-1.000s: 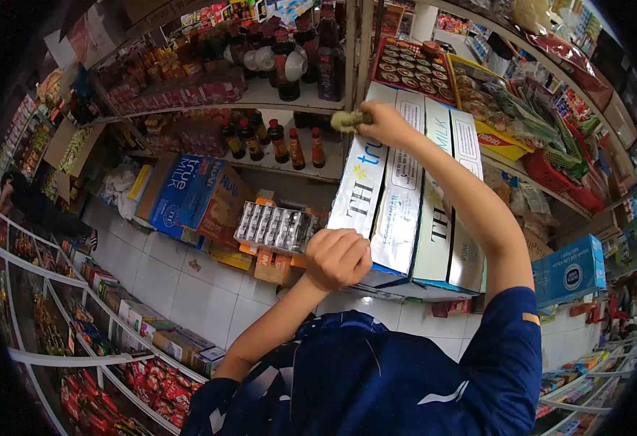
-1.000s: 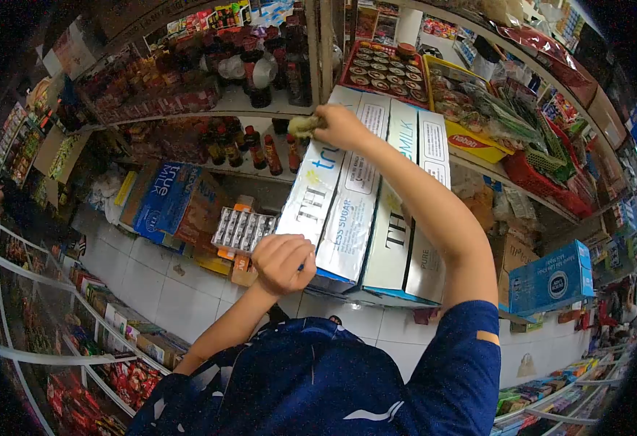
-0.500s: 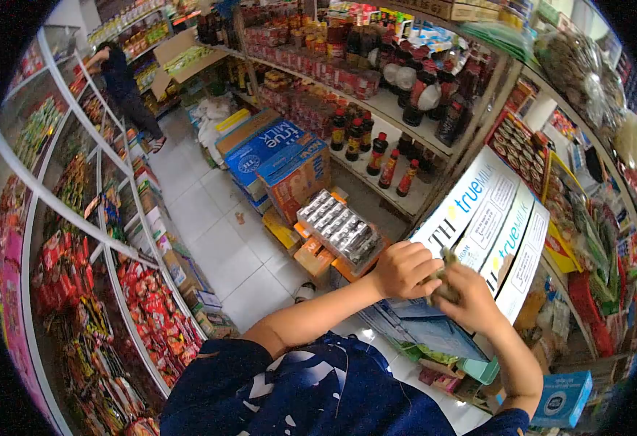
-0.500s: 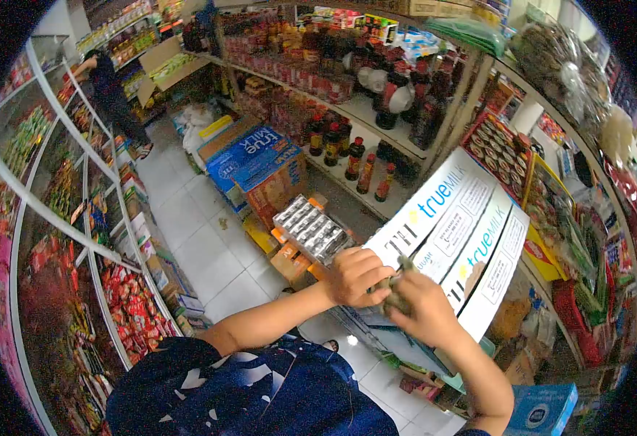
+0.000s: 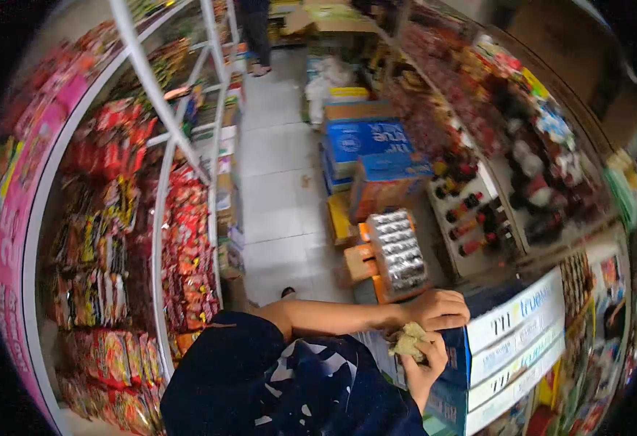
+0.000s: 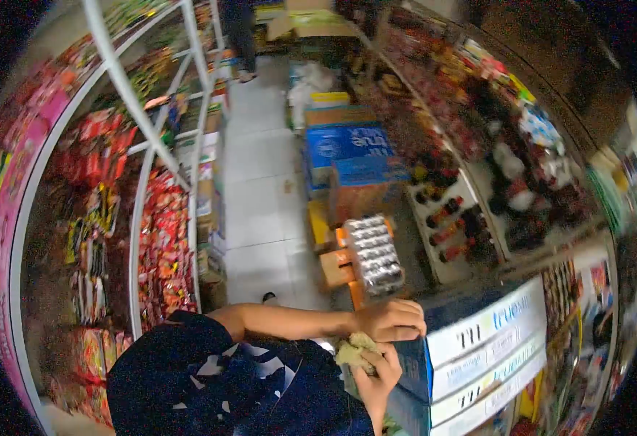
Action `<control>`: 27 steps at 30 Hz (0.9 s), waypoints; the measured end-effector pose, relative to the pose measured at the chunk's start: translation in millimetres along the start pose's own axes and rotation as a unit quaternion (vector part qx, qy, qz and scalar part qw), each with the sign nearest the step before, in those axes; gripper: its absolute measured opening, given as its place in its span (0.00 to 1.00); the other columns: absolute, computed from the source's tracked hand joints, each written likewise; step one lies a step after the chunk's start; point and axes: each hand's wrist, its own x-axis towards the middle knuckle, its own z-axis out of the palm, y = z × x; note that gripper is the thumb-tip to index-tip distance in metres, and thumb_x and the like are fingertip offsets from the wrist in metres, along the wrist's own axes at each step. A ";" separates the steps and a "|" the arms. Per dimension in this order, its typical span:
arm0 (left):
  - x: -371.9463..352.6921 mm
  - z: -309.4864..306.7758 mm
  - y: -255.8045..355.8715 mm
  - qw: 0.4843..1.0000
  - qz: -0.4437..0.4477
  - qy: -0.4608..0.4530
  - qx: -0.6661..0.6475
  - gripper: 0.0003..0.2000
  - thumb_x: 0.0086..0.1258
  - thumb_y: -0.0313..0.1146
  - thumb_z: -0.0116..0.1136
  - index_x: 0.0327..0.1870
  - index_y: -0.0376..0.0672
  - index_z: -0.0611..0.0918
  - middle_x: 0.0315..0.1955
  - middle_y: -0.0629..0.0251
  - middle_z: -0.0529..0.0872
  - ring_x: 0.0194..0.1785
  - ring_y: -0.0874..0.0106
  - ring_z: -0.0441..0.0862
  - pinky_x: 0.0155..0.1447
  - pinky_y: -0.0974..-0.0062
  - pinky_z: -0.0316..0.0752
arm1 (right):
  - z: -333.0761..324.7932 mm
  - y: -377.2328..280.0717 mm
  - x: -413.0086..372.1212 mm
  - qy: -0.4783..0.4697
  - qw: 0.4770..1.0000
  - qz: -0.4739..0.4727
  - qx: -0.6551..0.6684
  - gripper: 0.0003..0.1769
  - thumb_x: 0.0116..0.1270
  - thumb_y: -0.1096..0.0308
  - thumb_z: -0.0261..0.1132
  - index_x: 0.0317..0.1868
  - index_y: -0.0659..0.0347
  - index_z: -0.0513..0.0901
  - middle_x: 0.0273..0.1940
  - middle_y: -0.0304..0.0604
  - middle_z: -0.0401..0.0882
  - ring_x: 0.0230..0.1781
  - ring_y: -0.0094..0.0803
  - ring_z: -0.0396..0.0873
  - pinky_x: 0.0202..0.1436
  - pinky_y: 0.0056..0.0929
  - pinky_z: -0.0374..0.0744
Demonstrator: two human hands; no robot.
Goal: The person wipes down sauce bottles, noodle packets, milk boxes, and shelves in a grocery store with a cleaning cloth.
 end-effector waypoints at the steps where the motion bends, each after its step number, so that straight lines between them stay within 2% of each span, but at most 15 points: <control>1: -11.8 -21.9 5.9 0.995 -0.085 -0.006 -0.043 0.18 0.67 0.45 0.43 0.37 0.36 0.75 0.30 0.59 0.76 0.37 0.66 0.73 0.43 0.70 0.67 | 13.5 1.7 11.2 0.001 0.999 -0.028 0.030 0.15 0.35 0.75 0.67 0.29 0.63 0.78 0.30 0.46 0.74 0.31 0.38 0.75 0.36 0.27 0.73; 3: -38.2 -62.2 16.0 0.946 -0.274 -0.014 -0.172 0.21 0.67 0.48 0.42 0.46 0.36 0.73 0.39 0.63 0.76 0.46 0.73 0.71 0.51 0.74 0.65 | 37.1 11.3 35.5 -0.018 0.995 -0.075 0.058 0.14 0.35 0.77 0.67 0.28 0.63 0.77 0.31 0.46 0.74 0.32 0.38 0.74 0.37 0.28 0.73; 4: -76.4 -95.9 9.4 0.910 -0.322 0.025 -0.262 0.25 0.65 0.52 0.44 0.54 0.39 0.69 0.49 0.63 0.72 0.55 0.72 0.67 0.58 0.74 0.61 | 62.3 9.5 73.4 -0.043 0.990 -0.128 0.050 0.13 0.36 0.79 0.66 0.28 0.62 0.77 0.32 0.46 0.74 0.33 0.38 0.75 0.38 0.29 0.73; 5: -88.0 -112.8 21.3 0.913 -0.320 0.041 -0.250 0.25 0.65 0.52 0.44 0.54 0.39 0.69 0.49 0.63 0.72 0.55 0.72 0.67 0.58 0.74 0.61 | 75.6 10.5 92.9 -0.059 0.985 -0.152 0.049 0.13 0.37 0.79 0.66 0.29 0.63 0.77 0.33 0.46 0.74 0.34 0.39 0.75 0.38 0.29 0.73; 8: -123.6 -150.5 56.5 0.838 -0.359 0.201 -0.359 0.35 0.61 0.55 0.48 0.63 0.42 0.55 0.59 0.64 0.61 0.63 0.72 0.57 0.64 0.70 0.53 | 128.7 8.0 132.4 -0.150 0.967 -0.192 0.079 0.15 0.38 0.80 0.66 0.29 0.63 0.74 0.35 0.47 0.74 0.36 0.41 0.75 0.39 0.31 0.73; 9: -130.6 -159.7 71.4 0.824 -0.334 0.266 -0.372 0.30 0.64 0.50 0.48 0.62 0.45 0.56 0.53 0.64 0.65 0.58 0.73 0.63 0.59 0.75 0.60 | 150.7 6.2 140.2 -0.170 0.956 -0.217 0.099 0.16 0.38 0.80 0.67 0.30 0.63 0.72 0.35 0.48 0.74 0.37 0.42 0.74 0.40 0.32 0.73; 14: -188.6 -207.3 112.1 0.831 -0.297 0.400 -0.247 0.26 0.61 0.36 0.51 0.60 0.46 0.58 0.49 0.65 0.66 0.54 0.75 0.65 0.56 0.74 0.63 | 259.0 -29.1 156.1 -0.296 0.898 -0.275 0.176 0.16 0.38 0.80 0.66 0.30 0.64 0.70 0.40 0.49 0.71 0.43 0.45 0.71 0.46 0.35 0.71; 16: -217.0 -220.1 127.6 0.794 -0.281 0.500 -0.200 0.25 0.58 0.31 0.52 0.57 0.45 0.59 0.48 0.65 0.66 0.54 0.76 0.64 0.55 0.75 0.63 | 299.9 -40.5 158.5 -0.335 0.863 -0.328 0.186 0.19 0.39 0.81 0.65 0.34 0.63 0.70 0.43 0.50 0.69 0.46 0.45 0.69 0.50 0.34 0.69; 17: -215.2 -226.1 152.9 0.744 -0.317 0.563 -0.172 0.23 0.54 0.30 0.55 0.52 0.44 0.62 0.46 0.64 0.67 0.53 0.75 0.64 0.54 0.74 0.64 | 318.0 -49.5 158.6 -0.347 0.855 -0.332 0.197 0.19 0.39 0.81 0.65 0.34 0.63 0.70 0.43 0.50 0.69 0.46 0.45 0.69 0.50 0.34 0.69; 18: -231.1 -230.0 162.6 0.738 -0.312 0.576 -0.164 0.23 0.54 0.30 0.55 0.52 0.44 0.62 0.46 0.64 0.67 0.53 0.75 0.64 0.54 0.74 0.64 | 335.6 -60.1 157.3 -0.375 0.840 -0.316 0.233 0.20 0.41 0.81 0.65 0.36 0.62 0.69 0.45 0.50 0.68 0.48 0.43 0.68 0.51 0.34 0.68; 20: -265.7 -236.4 178.9 0.620 -0.343 0.687 0.162 0.22 0.50 0.26 0.57 0.47 0.41 0.65 0.43 0.63 0.67 0.50 0.73 0.66 0.52 0.72 0.65 | 368.2 -73.8 149.1 -0.411 0.816 -0.302 0.273 0.21 0.42 0.81 0.65 0.38 0.62 0.69 0.47 0.49 0.67 0.49 0.42 0.67 0.53 0.33 0.68; 22: -256.6 -235.1 230.7 0.512 -0.366 0.693 0.351 0.23 0.48 0.24 0.58 0.47 0.38 0.66 0.42 0.56 0.68 0.49 0.64 0.68 0.52 0.68 0.65 | 401.0 -75.5 133.9 -0.492 0.757 -0.135 0.407 0.22 0.45 0.80 0.65 0.42 0.61 0.67 0.50 0.48 0.64 0.52 0.39 0.66 0.55 0.31 0.67; 24: -292.8 -226.5 254.5 0.305 -0.401 0.564 0.654 0.21 0.48 0.24 0.59 0.45 0.36 0.68 0.44 0.48 0.68 0.49 0.55 0.68 0.53 0.65 0.65 | 426.3 -75.8 124.4 -0.526 0.735 -0.145 0.403 0.22 0.48 0.79 0.65 0.44 0.61 0.67 0.47 0.46 0.66 0.50 0.35 0.68 0.52 0.29 0.70; 26: -308.8 -212.0 276.6 0.200 -0.409 0.618 0.641 0.19 0.49 0.25 0.59 0.44 0.36 0.70 0.45 0.45 0.67 0.49 0.49 0.66 0.52 0.62 0.64 | 450.3 -74.9 117.8 -0.625 0.688 -0.143 0.340 0.21 0.50 0.77 0.64 0.45 0.62 0.69 0.43 0.45 0.68 0.45 0.34 0.71 0.48 0.28 0.73; 27: -322.1 -205.4 281.5 0.149 -0.445 0.605 0.643 0.19 0.50 0.25 0.58 0.45 0.37 0.71 0.45 0.45 0.67 0.49 0.50 0.67 0.52 0.62 0.64 | 462.6 -74.6 117.4 -0.633 0.674 -0.199 0.325 0.17 0.52 0.75 0.63 0.44 0.62 0.71 0.41 0.44 0.70 0.40 0.33 0.74 0.45 0.28 0.74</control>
